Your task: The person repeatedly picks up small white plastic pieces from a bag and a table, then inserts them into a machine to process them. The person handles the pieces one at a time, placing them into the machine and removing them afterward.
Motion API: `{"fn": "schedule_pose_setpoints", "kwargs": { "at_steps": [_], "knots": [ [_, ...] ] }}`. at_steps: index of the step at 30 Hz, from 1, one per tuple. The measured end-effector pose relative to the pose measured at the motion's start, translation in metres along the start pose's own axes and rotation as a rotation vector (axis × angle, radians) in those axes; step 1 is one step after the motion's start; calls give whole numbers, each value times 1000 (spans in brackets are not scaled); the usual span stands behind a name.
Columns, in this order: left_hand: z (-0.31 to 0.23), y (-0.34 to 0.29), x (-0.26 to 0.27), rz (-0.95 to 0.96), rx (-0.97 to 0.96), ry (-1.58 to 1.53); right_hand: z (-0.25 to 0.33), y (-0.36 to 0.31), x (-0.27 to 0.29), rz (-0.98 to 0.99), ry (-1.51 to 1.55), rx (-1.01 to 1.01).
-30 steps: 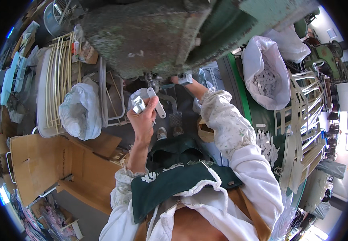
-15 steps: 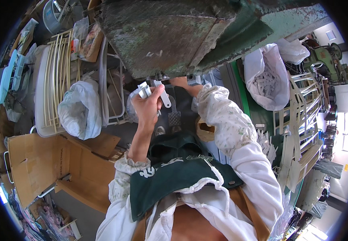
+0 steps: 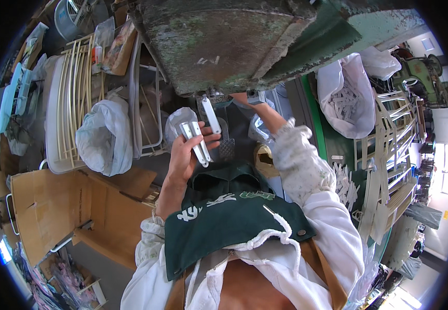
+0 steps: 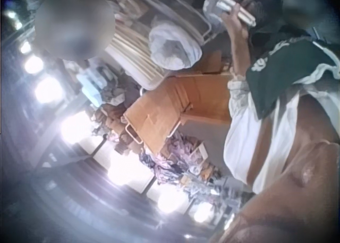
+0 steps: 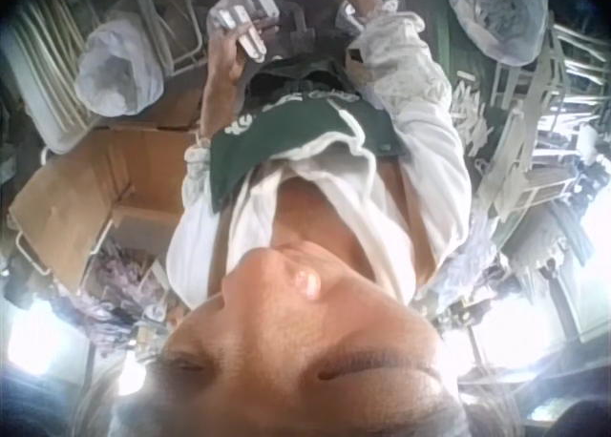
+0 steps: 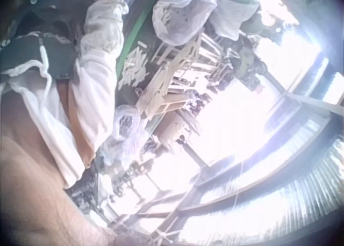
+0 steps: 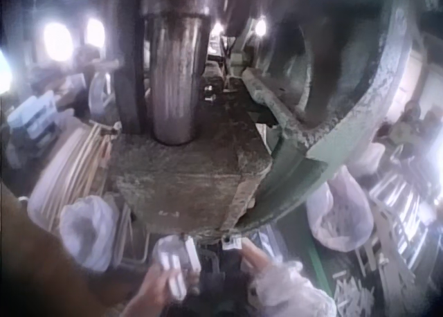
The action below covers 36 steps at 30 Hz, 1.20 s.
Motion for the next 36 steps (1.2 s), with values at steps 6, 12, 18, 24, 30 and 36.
{"fn": "schedule_pose_setpoints", "kwargs": {
  "at_steps": [6, 12, 18, 24, 30, 36],
  "knots": [
    [-10, -16, 17, -121, -11, 56, 121, -12, 31, 100, 670, -384],
    [-24, -6, 9, -161, -84, 208, 138, -1, 38, 246, 408, -577],
    [-39, -11, 1, -153, -125, 162, 157, 2, 48, 139, 334, -487],
    [-49, -4, -19, -88, -147, 269, 152, -4, 60, 56, 595, -416],
    [-47, 10, -36, -2, -80, 254, 159, 3, 52, 96, 694, -500],
    [-48, -1, -17, -97, -224, 349, 144, -4, 49, 133, 402, -769]
  ]
}}
Point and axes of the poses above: each hand's wrist, its own y-axis towards the middle knuckle, its own x-axis out of the back of the hand, z = x × y, the point moved 5 cm from there along y, towards the middle knuckle, and after that the axes turned 6 degrees about -y, right-handed, at the moved point
